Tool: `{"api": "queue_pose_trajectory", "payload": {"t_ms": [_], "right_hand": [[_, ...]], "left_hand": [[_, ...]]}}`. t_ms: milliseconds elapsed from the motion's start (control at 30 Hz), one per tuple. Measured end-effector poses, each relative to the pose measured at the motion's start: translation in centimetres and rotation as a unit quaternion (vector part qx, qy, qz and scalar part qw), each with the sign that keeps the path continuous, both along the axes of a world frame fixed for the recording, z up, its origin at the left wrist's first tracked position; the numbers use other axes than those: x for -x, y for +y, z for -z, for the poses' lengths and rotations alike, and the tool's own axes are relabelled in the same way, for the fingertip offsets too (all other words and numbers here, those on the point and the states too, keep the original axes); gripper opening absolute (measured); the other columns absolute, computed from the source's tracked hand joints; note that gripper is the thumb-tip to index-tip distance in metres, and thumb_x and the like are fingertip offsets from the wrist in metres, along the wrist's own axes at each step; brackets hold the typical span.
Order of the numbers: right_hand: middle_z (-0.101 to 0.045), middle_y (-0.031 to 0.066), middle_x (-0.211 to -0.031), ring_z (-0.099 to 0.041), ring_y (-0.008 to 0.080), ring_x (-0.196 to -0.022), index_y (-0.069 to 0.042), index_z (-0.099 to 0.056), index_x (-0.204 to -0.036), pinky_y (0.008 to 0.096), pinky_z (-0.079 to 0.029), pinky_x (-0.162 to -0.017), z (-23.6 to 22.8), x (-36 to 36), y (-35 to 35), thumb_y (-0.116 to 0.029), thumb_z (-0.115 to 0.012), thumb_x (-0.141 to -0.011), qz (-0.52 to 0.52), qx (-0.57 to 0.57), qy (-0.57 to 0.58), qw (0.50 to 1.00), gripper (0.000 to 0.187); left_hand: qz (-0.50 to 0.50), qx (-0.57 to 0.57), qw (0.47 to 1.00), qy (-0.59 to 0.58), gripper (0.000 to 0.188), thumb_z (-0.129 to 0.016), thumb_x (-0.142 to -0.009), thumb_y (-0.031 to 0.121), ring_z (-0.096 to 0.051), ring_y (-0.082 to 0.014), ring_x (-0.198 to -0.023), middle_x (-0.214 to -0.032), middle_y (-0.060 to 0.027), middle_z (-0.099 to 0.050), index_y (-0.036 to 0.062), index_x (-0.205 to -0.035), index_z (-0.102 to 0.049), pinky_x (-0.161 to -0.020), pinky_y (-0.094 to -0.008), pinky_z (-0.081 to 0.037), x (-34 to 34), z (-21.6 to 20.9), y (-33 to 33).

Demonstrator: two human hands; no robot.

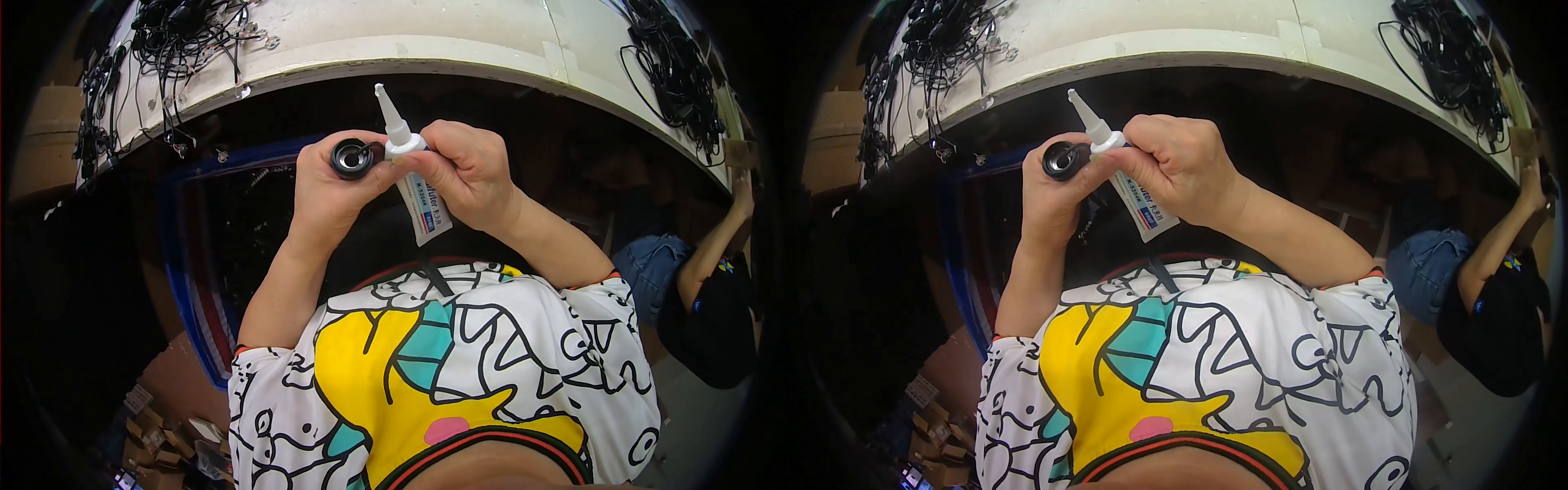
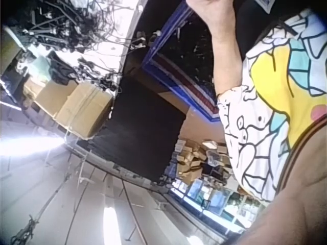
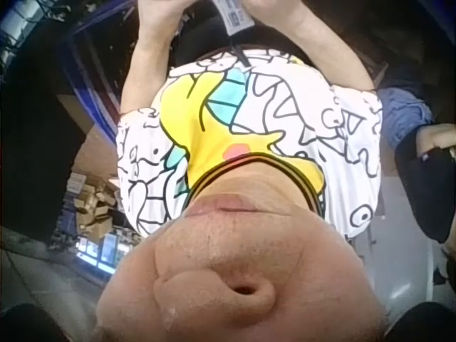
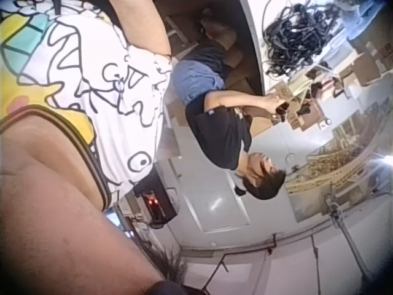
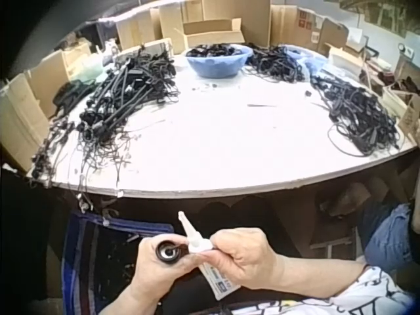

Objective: The person assembles electronic components onto black cables using glue and plastic housings.

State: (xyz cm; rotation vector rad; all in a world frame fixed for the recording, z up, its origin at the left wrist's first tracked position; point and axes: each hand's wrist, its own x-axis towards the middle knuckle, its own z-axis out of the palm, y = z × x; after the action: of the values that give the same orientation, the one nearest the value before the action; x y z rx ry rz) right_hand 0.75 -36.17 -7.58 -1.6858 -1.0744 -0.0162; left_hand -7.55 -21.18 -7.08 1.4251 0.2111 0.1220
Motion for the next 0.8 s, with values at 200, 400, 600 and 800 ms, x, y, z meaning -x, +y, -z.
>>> {"api": "queue_pose_trajectory", "payload": {"t_ms": [200,400,600,800], "right_hand": [[-0.049,0.0084,-0.054,-0.049,0.0186,-0.045,-0.003,-0.052,-0.064,0.0244,-0.037,-0.040,-0.3,-0.4,-0.1,-0.018,-0.061,-0.079,-0.010,0.014,0.006,1.000,0.023],[-0.051,0.0064,-0.058,-0.050,0.0139,-0.050,-0.002,-0.056,-0.069,0.0225,-0.039,-0.045,-1.2,-1.6,-0.3,-0.017,-0.059,-0.081,-0.038,0.021,0.042,0.998,0.019],[-0.057,0.0004,-0.066,-0.053,0.0034,-0.055,-0.004,-0.060,-0.080,0.0159,-0.041,-0.049,-3.4,-3.4,-2.4,-0.024,-0.056,-0.084,-0.114,-0.028,0.472,0.873,0.021],[-0.048,0.0000,-0.054,-0.039,0.0046,-0.041,0.000,-0.054,-0.082,0.0193,-0.029,-0.039,-2.8,-3.6,-4.0,-0.025,-0.047,-0.088,-0.260,-0.126,0.643,0.709,0.027]], "left_hand": [[0.003,-0.017,1.000,0.002,0.018,-0.070,-0.070,0.007,-0.056,-0.0061,-0.066,-0.071,-0.0023,-0.061,-0.0002,-0.084,-0.062,-0.060,-0.0176,-0.046,-0.3,-0.2,0.1],[0.050,-0.088,0.994,-0.041,0.027,-0.071,-0.069,0.008,-0.055,-0.0074,-0.073,-0.083,-0.0020,-0.058,0.0003,-0.092,-0.059,-0.064,-0.0184,-0.044,-1.4,-1.0,0.6],[0.070,-0.019,0.991,-0.115,0.041,-0.060,-0.077,0.022,-0.040,-0.0097,-0.080,-0.092,-0.0029,-0.042,0.0058,-0.107,-0.037,-0.074,-0.0201,-0.034,-1.1,0.5,2.4],[0.106,-0.048,0.987,-0.107,0.032,-0.055,-0.080,0.033,-0.041,-0.0072,-0.072,-0.079,-0.0006,-0.048,0.0029,-0.090,-0.054,-0.067,-0.0189,-0.033,-1.0,0.6,3.4]]}}
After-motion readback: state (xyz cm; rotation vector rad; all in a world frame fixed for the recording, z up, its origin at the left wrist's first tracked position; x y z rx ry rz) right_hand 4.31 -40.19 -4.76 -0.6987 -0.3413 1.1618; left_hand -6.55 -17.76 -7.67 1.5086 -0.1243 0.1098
